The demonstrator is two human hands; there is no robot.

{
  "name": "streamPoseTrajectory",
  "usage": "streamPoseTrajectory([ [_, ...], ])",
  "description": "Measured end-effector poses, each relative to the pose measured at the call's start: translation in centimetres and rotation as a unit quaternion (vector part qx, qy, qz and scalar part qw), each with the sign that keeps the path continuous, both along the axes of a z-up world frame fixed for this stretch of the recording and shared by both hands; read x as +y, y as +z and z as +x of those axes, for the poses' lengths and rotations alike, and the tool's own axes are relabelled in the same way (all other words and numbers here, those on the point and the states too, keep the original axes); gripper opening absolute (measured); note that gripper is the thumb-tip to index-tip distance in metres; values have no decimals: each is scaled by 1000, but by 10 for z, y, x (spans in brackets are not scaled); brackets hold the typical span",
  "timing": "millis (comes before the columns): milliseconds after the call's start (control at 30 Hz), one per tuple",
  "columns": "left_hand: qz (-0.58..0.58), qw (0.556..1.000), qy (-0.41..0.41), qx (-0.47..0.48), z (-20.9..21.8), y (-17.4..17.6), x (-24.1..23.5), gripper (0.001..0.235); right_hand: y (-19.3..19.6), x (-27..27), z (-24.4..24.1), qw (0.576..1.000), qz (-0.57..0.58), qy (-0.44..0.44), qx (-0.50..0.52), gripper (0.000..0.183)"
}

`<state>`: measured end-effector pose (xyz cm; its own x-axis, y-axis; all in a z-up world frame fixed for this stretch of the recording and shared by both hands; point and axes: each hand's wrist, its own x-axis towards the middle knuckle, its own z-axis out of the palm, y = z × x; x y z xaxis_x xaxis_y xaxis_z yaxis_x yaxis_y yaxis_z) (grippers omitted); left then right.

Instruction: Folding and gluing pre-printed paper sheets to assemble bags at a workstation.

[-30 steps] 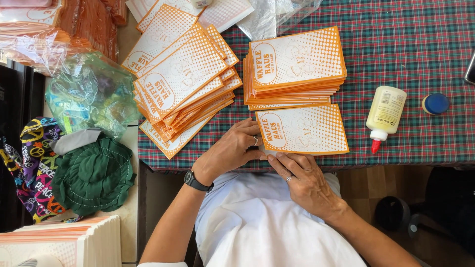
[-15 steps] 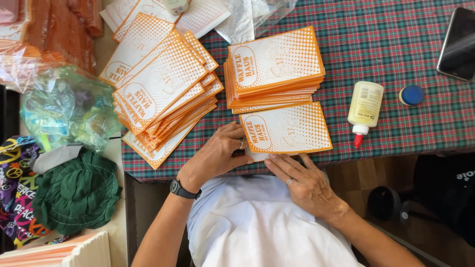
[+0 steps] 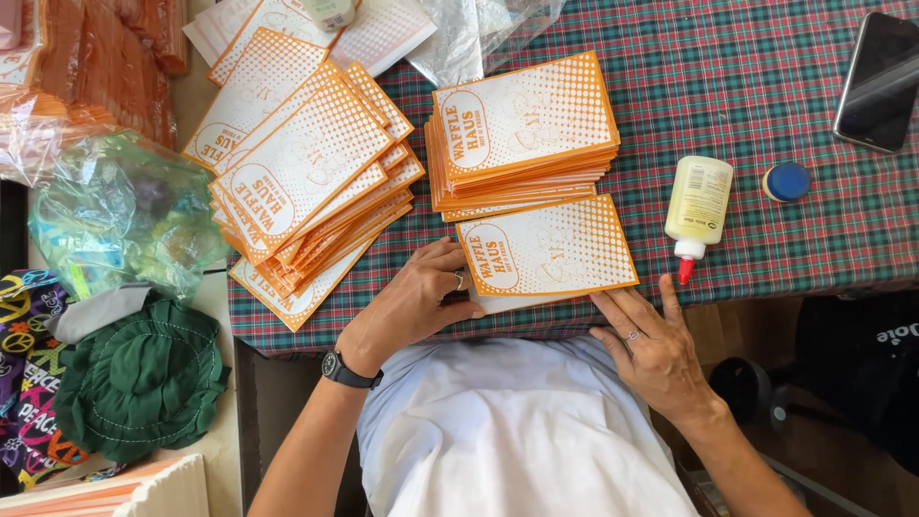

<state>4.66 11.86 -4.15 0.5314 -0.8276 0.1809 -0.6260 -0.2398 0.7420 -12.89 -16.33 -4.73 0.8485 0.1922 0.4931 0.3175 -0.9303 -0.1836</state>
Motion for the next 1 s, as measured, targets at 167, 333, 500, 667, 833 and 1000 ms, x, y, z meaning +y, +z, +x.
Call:
streamPoseTrajectory([
  [167, 4, 1000, -8, 4, 2, 9, 1, 35, -1, -3, -2, 1000, -11, -9, -4, 54],
  [333, 15, 1000, -7, 12, 2, -16, 6, 38, 2, -11, -7, 999, -1, -31, -9, 54],
  [500, 16, 1000, 3, 6, 1, -7, 4, 42, 9, -7, -6, 997, 50, -49, -33, 48],
  [667, 13, 1000, 9, -1, 1, -10, 5, 41, 14, 15, 8, 996, 60, 4, -73, 30],
  [833, 12, 1000, 18, -1, 1, -9, 5, 41, 11, 32, 21, 994, 75, 64, -55, 29],
  [1000, -25, 999, 17, 24, 1, 9, 1, 39, 11, 41, 24, 997, -52, 43, -46, 34],
])
